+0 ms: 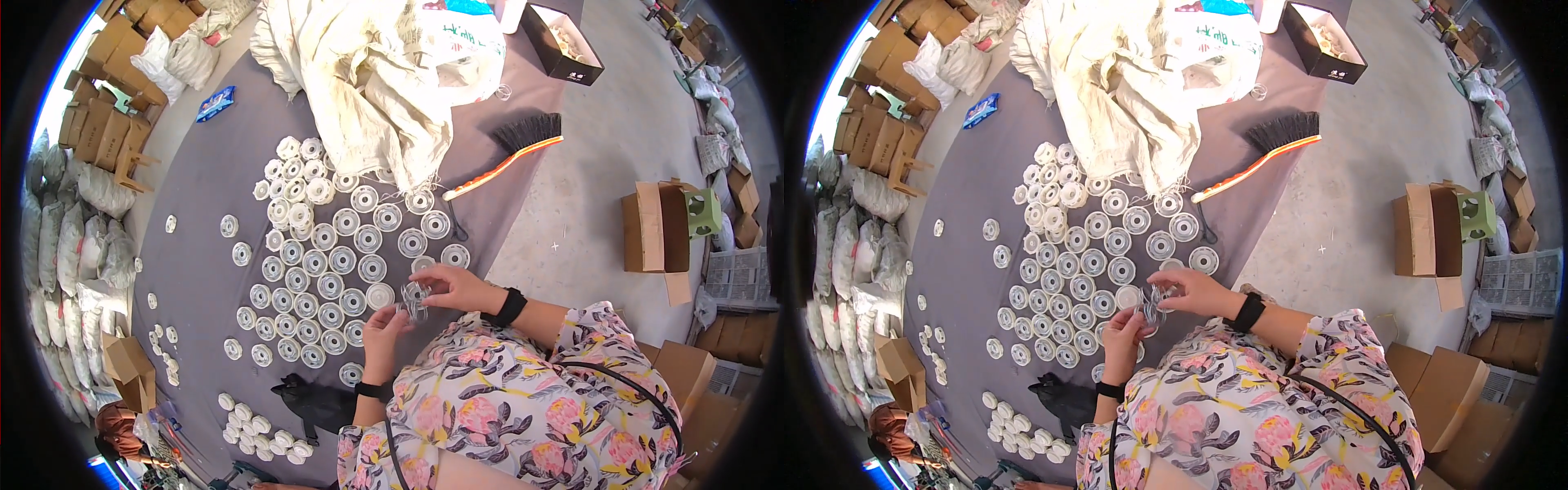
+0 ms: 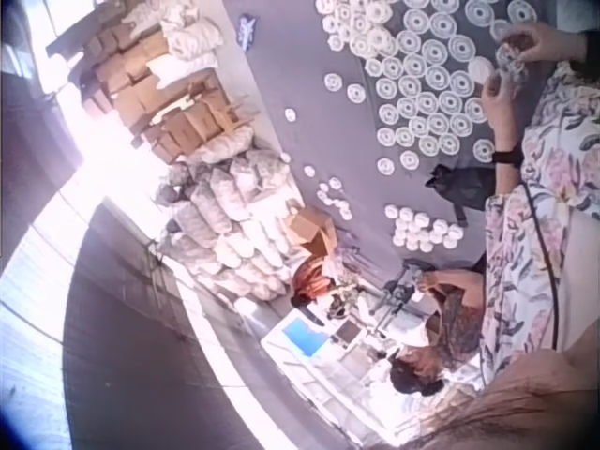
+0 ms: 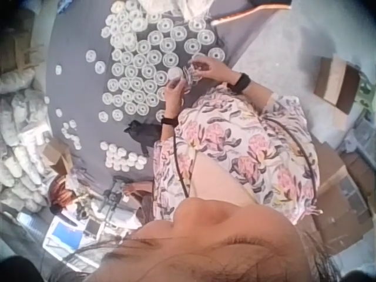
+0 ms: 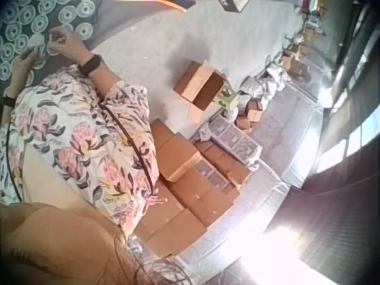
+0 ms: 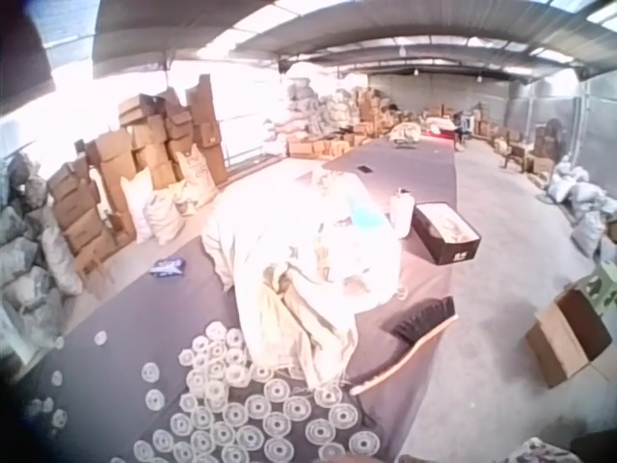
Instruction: Sorting small white plastic wheel components and metal springs, then assembling them by hand and placing the finished units into a bag.
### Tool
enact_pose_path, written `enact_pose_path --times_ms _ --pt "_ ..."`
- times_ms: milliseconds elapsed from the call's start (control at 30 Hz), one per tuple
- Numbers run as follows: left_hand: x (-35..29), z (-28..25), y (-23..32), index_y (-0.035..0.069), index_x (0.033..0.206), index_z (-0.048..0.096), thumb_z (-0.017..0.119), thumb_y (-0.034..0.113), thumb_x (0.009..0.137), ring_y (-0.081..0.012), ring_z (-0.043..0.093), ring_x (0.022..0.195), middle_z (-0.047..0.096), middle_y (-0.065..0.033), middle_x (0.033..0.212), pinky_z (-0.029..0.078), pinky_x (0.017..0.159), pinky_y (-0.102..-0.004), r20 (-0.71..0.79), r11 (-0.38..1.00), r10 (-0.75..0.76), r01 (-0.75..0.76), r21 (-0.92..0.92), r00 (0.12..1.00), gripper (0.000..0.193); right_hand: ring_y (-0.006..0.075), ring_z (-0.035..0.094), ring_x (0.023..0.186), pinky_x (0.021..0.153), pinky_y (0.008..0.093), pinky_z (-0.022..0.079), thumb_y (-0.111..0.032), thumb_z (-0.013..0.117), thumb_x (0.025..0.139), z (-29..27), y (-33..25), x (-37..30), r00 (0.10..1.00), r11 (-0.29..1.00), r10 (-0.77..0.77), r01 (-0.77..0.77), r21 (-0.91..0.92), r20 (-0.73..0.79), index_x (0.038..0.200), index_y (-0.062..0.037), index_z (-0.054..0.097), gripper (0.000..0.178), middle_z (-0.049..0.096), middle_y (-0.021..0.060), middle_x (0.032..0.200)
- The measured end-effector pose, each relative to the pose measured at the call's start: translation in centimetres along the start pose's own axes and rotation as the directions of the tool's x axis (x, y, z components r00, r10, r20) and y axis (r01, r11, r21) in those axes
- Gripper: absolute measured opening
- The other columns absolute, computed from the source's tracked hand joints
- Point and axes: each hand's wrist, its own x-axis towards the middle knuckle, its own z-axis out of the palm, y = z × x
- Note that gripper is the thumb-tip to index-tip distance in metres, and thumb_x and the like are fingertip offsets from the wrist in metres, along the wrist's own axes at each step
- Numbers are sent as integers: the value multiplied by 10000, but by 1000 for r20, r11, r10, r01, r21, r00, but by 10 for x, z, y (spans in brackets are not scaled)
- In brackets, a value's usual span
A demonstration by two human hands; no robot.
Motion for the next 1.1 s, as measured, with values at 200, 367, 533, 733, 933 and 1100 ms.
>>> enact_pose_path --times_ms 200,367,533,733,933,1100 --pt "2 -31 -3 14 973 560 585 188 867 -195 633 696 607 -53 844 522 559 -257 42 939 -184 188 -288 982 206 290 519 985 858 371 439 -90 645 686 -53 40 -7 962 825 -130 -30 -564 -242 1134 -90 528 463 523 106 1064" --pt "8 -30 -9 34 998 551 544 180 888 -167 627 685 619 -52 850 520 562 -257 -27 955 -141 129 -267 990 182 300 500 1012 879 380 424 -114 661 679 -57 78 -6 974 731 -77 -89 -676 -212 1141 -84 524 483 520 114 1060" --pt "6 -18 -1 21 1027 533 614 35 813 -106 581 736 593 -34 901 501 608 -229 -76 977 197 -190 99 977 229 274 533 987 850 353 448 -169 670 716 -36 50 4 950 653 -211 -39 -756 -231 1170 -69 517 489 545 119 1066" --pt "4 -2 13 11 1012 514 745 40 687 -84 545 741 532 -35 918 469 640 -216 -50 880 368 -331 342 928 400 154 598 889 735 278 497 -261 617 830 14 11 34 886 879 342 -419 226 312 1213 -48 504 452 593 78 1053" --pt "2 -15 15 22 1025 529 748 40 667 -88 556 735 560 -32 920 461 656 -222 -46 808 443 -377 452 895 420 150 592 896 753 285 498 -223 619 831 17 5 48 810 727 399 -565 390 430 1208 -7 483 455 585 67 1037" --pt "6 -20 23 30 987 559 763 39 627 -97 533 725 558 -22 904 445 650 -236 37 690 523 -449 568 851 414 130 601 885 707 245 504 -127 607 832 16 10 56 699 454 483 -715 532 526 1166 -15 512 365 598 60 1029"
